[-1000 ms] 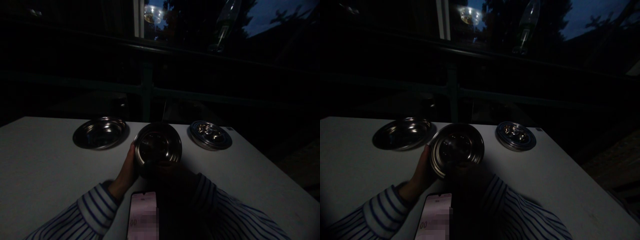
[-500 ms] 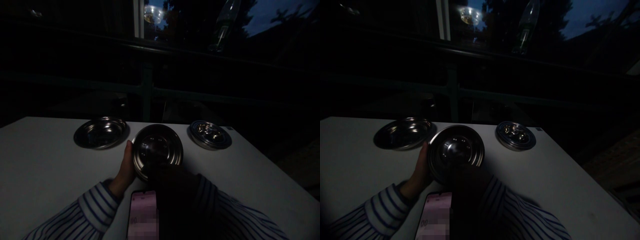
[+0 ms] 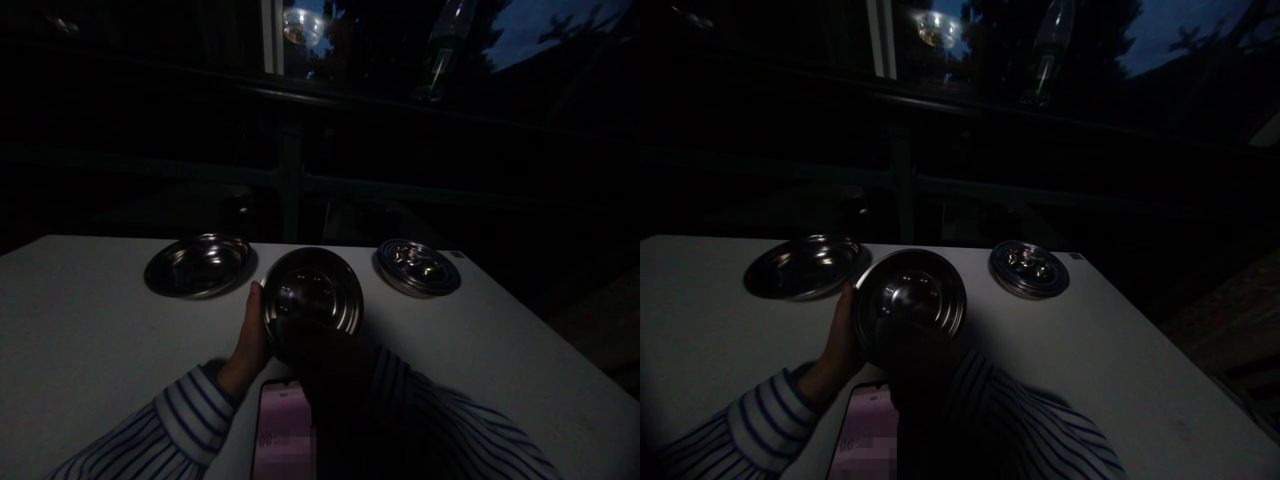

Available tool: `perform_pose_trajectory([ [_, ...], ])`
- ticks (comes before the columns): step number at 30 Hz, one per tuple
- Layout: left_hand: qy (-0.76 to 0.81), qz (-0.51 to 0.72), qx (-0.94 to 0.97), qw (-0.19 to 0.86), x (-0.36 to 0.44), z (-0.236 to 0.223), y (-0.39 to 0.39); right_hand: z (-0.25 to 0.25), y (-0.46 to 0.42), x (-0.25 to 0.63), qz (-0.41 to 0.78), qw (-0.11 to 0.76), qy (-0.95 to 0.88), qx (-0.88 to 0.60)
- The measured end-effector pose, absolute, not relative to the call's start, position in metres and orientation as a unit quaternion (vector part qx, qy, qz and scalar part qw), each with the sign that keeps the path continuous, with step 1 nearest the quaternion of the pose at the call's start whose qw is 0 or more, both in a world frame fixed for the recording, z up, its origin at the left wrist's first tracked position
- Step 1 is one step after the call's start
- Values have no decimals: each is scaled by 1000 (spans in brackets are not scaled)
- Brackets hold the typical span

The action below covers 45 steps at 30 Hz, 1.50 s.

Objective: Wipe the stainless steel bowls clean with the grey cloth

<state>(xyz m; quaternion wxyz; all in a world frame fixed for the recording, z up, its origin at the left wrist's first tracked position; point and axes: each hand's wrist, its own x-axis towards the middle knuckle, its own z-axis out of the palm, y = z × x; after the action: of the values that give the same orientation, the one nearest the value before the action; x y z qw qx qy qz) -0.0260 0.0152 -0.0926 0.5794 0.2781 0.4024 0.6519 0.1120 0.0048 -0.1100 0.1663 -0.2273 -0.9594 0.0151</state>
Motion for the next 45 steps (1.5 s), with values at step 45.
perform_pose_trajectory([
  [45, 405, 644, 286, 582, -22, -91, 13, -78, 0, 132, 110, 17, -948, -300],
])
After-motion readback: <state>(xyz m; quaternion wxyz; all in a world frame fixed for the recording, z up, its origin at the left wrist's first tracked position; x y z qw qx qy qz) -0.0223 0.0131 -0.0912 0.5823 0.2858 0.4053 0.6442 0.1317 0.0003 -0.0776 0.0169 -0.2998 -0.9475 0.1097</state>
